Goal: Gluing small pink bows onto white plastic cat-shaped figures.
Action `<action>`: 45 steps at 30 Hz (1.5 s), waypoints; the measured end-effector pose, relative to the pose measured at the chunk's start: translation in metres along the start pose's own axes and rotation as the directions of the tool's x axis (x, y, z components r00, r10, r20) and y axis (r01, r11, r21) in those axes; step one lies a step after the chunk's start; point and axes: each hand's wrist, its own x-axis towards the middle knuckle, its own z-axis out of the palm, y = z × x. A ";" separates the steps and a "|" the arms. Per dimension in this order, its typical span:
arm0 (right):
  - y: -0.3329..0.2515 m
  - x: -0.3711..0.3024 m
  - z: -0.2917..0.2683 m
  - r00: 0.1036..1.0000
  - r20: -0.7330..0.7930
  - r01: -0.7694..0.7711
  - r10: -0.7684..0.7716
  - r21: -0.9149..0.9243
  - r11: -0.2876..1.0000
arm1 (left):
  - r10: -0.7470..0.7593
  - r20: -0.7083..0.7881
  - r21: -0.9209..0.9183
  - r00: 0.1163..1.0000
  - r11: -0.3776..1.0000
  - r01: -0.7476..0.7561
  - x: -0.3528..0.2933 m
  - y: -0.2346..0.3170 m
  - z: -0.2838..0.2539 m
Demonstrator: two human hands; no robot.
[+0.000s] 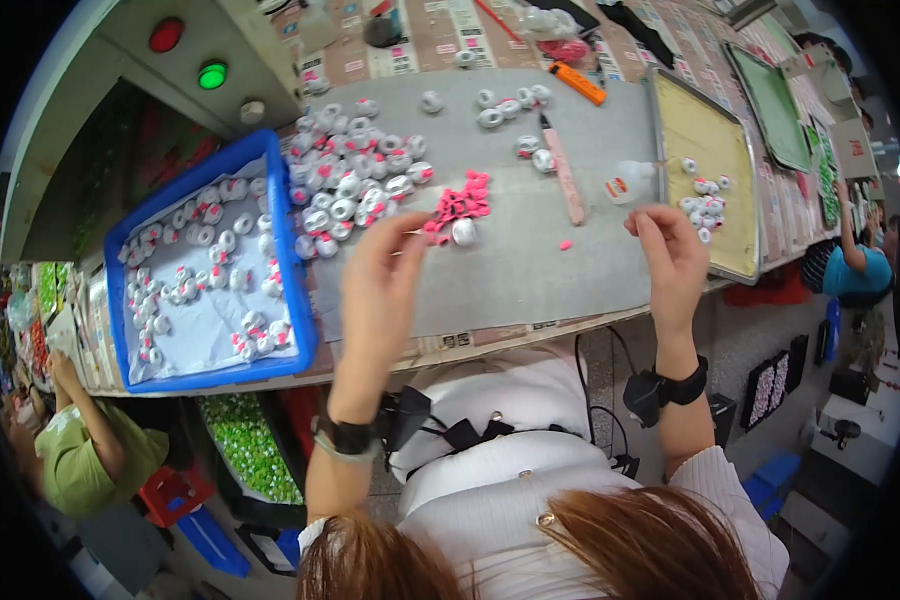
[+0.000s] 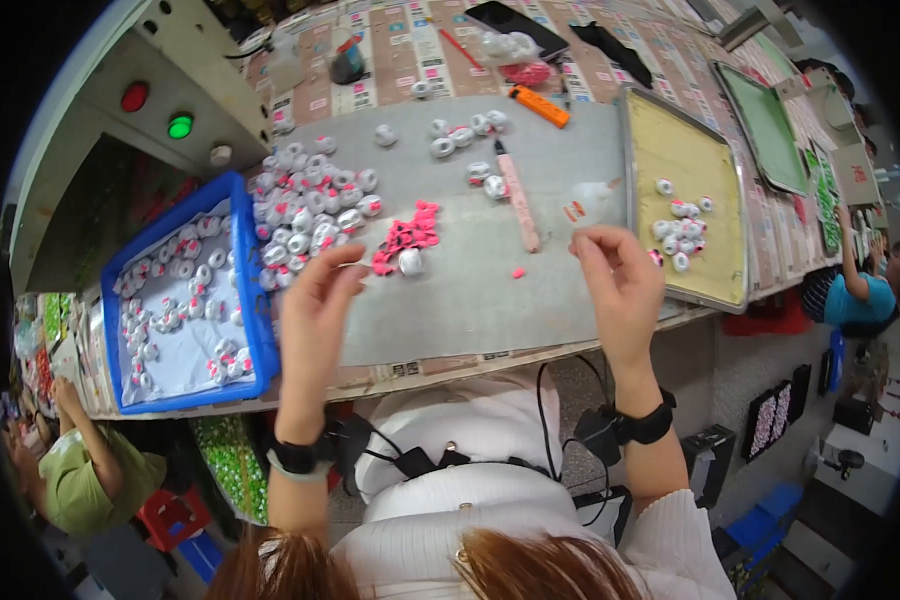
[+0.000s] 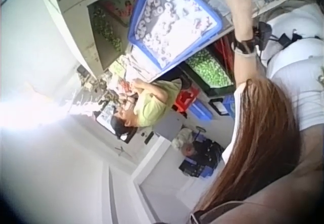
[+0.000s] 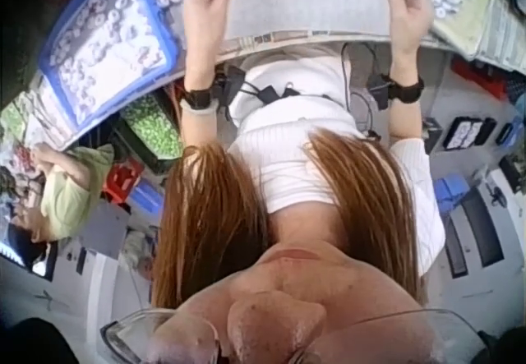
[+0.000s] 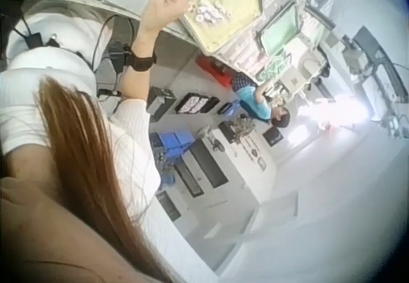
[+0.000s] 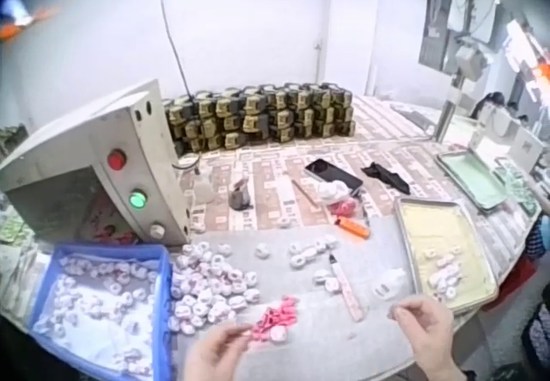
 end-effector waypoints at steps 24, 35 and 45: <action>0.001 0.026 -0.023 0.957 -0.186 0.116 -0.222 -0.458 0.882 | 0.166 0.265 0.901 0.950 0.308 -0.306 0.038 0.001 0.000; 0.075 0.043 -0.107 0.952 -0.152 0.029 -0.265 -0.819 0.573 | 0.310 0.131 0.862 0.942 0.433 -0.263 0.033 0.006 0.001; 0.045 0.043 -0.016 1.000 -0.014 0.004 -0.007 -0.227 0.974 | 0.230 0.124 0.910 0.965 0.361 -0.203 0.044 0.002 0.008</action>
